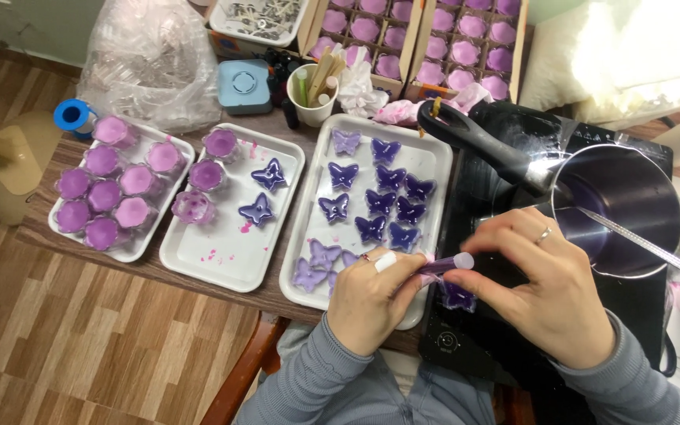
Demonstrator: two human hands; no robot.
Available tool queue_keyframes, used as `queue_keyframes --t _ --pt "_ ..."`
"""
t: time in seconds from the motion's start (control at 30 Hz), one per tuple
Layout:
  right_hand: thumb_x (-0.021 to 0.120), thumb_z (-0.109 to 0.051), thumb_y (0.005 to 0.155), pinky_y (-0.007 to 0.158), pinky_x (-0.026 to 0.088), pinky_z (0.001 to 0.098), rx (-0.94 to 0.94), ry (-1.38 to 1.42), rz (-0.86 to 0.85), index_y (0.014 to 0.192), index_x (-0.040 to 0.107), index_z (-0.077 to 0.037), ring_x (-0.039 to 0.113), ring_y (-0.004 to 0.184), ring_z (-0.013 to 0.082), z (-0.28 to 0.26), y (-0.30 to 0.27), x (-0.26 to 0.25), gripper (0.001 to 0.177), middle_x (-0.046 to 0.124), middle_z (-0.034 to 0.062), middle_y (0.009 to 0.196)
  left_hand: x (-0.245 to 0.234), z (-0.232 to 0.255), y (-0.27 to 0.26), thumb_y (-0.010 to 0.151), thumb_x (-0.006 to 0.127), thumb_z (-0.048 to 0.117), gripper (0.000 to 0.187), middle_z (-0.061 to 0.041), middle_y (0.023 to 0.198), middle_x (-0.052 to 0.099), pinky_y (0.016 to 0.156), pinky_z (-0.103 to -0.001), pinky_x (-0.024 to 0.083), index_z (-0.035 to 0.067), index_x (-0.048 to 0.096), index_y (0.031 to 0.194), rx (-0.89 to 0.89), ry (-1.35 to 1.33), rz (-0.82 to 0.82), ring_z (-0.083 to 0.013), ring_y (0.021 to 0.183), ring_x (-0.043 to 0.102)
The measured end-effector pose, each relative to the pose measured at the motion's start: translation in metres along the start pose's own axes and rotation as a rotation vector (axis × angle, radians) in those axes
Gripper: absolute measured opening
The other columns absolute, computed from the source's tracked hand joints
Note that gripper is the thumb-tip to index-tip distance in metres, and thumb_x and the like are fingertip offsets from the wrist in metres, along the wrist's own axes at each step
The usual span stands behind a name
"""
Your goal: The person dips butterfly-shaped wax candles one at a time into a pot of melted purple wax on an induction cooker, using a spoon to pour wax over them, then places the coated candles on trays. The person also handles wicks and small candle parts, arranging finished candles on the trays.
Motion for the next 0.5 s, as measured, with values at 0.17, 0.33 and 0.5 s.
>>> queue_keyframes --t 0.17,0.33,0.5 --pt "0.081 -0.016 0.075 0.080 0.050 0.0331 -0.043 0.097 -0.067 0.102 0.076 -0.005 0.067 0.085 0.0206 -0.017 0.015 0.000 0.029 0.071 0.0065 0.091 -0.009 -0.005 0.000 0.088 0.078 0.014 0.022 -0.009 0.085 0.071 0.066 -0.038 0.054 0.007 0.073 0.108 -0.023 0.011 0.029 -0.0275 0.077 0.070" --pt "0.083 -0.021 0.074 0.081 0.046 0.0353 -0.060 -0.015 -0.062 0.090 0.076 -0.007 0.064 0.077 0.0208 -0.018 0.019 0.009 0.022 0.069 0.0035 0.078 -0.011 -0.009 0.000 0.088 0.078 0.014 0.023 -0.010 0.080 0.068 0.064 -0.040 0.054 0.006 0.073 0.109 -0.067 0.034 -0.012 -0.0284 0.072 0.068" --pt "0.088 -0.029 0.077 0.085 0.045 0.0347 0.010 -0.096 -0.067 0.085 0.074 -0.010 0.064 0.076 0.0192 -0.003 0.014 0.020 0.024 0.068 -0.0006 0.074 -0.015 -0.007 0.000 0.089 0.078 0.015 0.023 -0.010 0.081 0.069 0.065 -0.040 0.053 0.007 0.071 0.109 0.001 0.060 0.055 -0.0294 0.075 0.068"
Point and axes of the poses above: each hand's wrist, its own y-axis towards the middle knuckle, its own x-axis out of the palm, z = x × y, the point moved 7 cm from there along y, towards the middle knuckle
